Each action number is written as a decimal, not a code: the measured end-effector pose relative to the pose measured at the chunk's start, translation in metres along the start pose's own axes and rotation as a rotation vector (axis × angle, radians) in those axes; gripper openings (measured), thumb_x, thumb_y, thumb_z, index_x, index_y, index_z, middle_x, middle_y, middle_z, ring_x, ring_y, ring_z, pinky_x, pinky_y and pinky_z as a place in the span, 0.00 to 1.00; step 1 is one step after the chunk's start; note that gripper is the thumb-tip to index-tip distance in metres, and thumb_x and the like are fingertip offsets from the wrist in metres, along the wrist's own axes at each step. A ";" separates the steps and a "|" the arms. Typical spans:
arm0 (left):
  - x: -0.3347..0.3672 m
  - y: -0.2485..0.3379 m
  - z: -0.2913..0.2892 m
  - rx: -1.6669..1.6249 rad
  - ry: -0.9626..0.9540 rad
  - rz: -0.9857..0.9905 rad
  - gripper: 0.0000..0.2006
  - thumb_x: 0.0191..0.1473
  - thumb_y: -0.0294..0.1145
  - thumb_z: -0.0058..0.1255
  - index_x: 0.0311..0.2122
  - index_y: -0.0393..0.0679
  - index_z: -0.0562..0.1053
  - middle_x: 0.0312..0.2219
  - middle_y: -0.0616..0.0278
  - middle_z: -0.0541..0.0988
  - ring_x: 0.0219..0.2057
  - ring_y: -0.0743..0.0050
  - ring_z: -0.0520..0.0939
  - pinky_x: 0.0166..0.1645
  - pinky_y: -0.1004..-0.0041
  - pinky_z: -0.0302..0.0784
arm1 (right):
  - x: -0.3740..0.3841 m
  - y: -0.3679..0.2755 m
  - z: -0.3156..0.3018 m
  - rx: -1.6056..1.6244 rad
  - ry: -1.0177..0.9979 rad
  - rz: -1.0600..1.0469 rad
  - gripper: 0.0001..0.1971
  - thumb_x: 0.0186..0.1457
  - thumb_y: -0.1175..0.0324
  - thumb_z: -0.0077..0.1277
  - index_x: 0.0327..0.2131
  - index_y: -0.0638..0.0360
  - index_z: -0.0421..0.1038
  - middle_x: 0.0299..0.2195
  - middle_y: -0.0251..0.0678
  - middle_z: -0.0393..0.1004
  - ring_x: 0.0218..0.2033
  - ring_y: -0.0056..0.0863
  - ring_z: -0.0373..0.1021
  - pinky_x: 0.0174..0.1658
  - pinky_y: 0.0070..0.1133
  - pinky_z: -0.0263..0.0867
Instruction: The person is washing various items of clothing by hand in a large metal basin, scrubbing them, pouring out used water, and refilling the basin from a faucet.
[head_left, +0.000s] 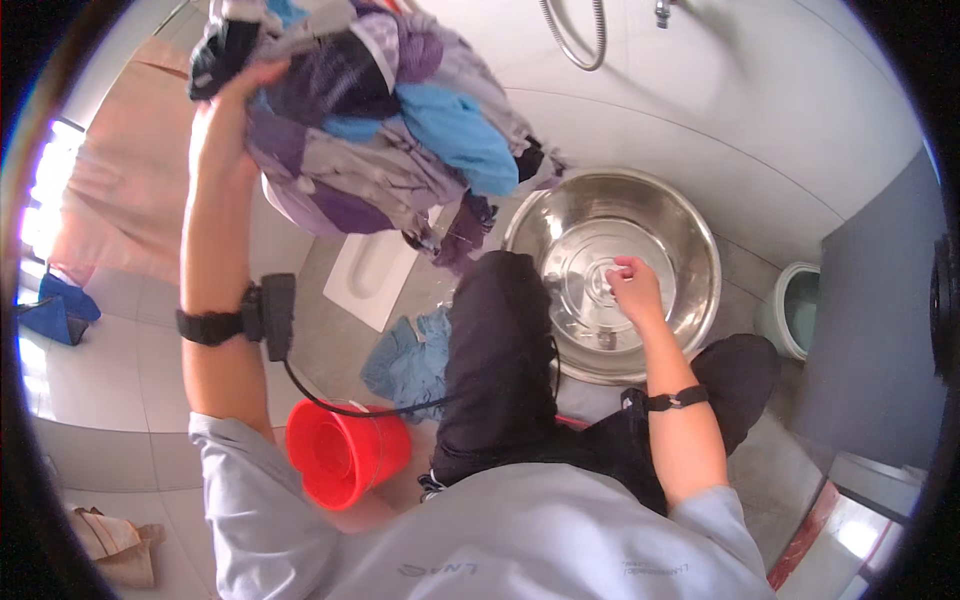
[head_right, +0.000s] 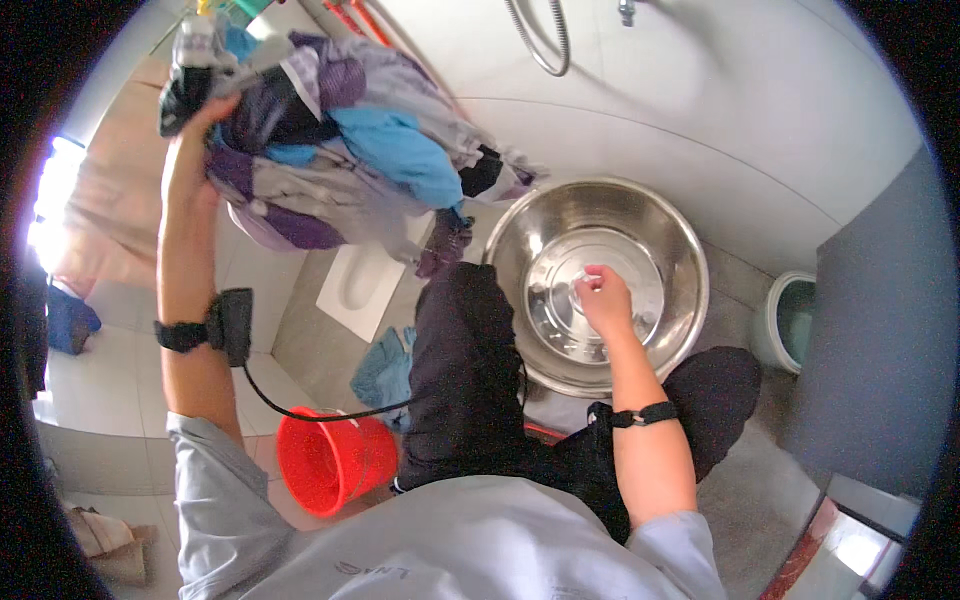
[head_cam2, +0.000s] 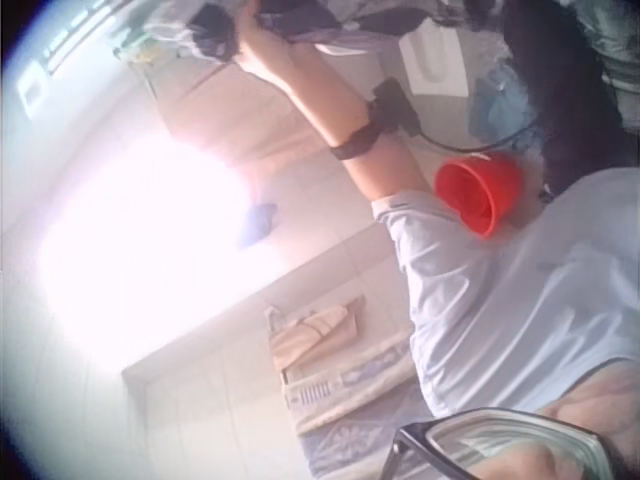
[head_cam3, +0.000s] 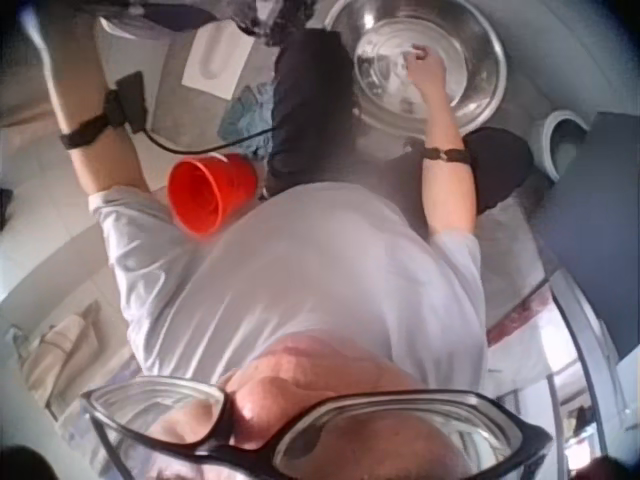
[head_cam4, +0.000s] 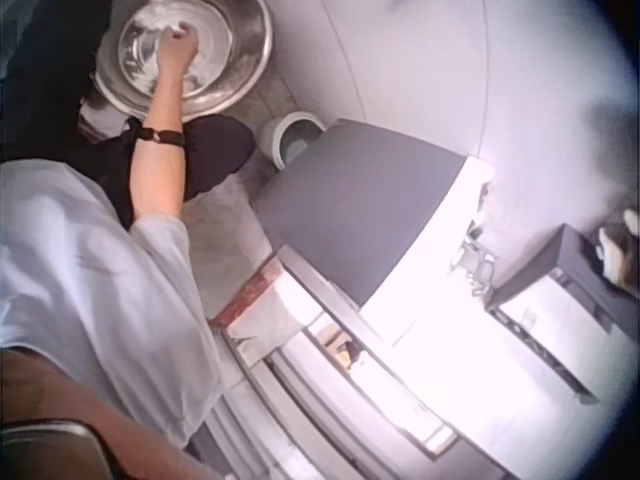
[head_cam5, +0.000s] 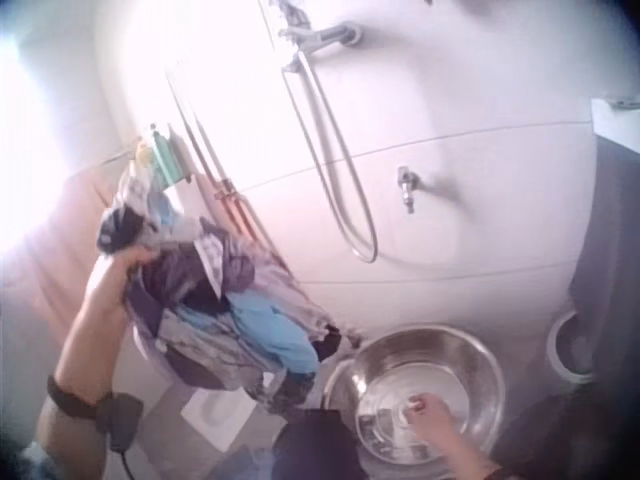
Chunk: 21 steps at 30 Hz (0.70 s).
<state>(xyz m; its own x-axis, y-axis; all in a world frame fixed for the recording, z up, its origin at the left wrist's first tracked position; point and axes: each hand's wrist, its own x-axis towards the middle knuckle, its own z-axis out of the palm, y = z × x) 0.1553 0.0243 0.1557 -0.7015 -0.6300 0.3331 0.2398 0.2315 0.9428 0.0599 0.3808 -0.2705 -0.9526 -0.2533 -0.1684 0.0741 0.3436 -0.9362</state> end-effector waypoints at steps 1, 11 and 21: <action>0.009 0.010 0.007 -0.043 -0.060 -0.010 0.14 0.45 0.21 0.61 0.40 0.32 0.77 0.36 0.56 0.82 0.37 0.66 0.83 0.44 0.69 0.80 | -0.002 -0.003 0.001 0.037 -0.004 0.045 0.22 0.48 0.63 0.60 0.46 0.62 0.73 0.33 0.40 0.78 0.33 0.33 0.75 0.40 0.27 0.69; 0.047 0.052 0.063 -0.060 -0.432 -0.168 0.14 0.53 0.34 0.57 0.44 0.39 0.78 0.39 0.55 0.83 0.40 0.65 0.83 0.49 0.67 0.78 | 0.011 -0.011 -0.001 0.111 0.164 -0.190 0.27 0.48 0.65 0.66 0.50 0.63 0.69 0.44 0.33 0.72 0.34 0.19 0.71 0.35 0.21 0.70; -0.023 -0.171 0.190 -0.009 -0.303 -0.669 0.10 0.40 0.18 0.63 0.32 0.34 0.79 0.32 0.53 0.81 0.32 0.60 0.83 0.36 0.63 0.83 | 0.002 0.046 -0.006 -0.302 0.211 0.144 0.16 0.47 0.76 0.54 0.42 0.62 0.73 0.40 0.37 0.76 0.33 0.31 0.73 0.33 0.28 0.71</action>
<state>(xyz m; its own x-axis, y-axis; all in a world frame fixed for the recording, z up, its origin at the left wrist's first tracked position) 0.0026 0.1402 -0.0151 -0.8542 -0.4014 -0.3306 -0.3005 -0.1380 0.9438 0.0596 0.4021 -0.3124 -0.9809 -0.0025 -0.1946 0.1510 0.6207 -0.7693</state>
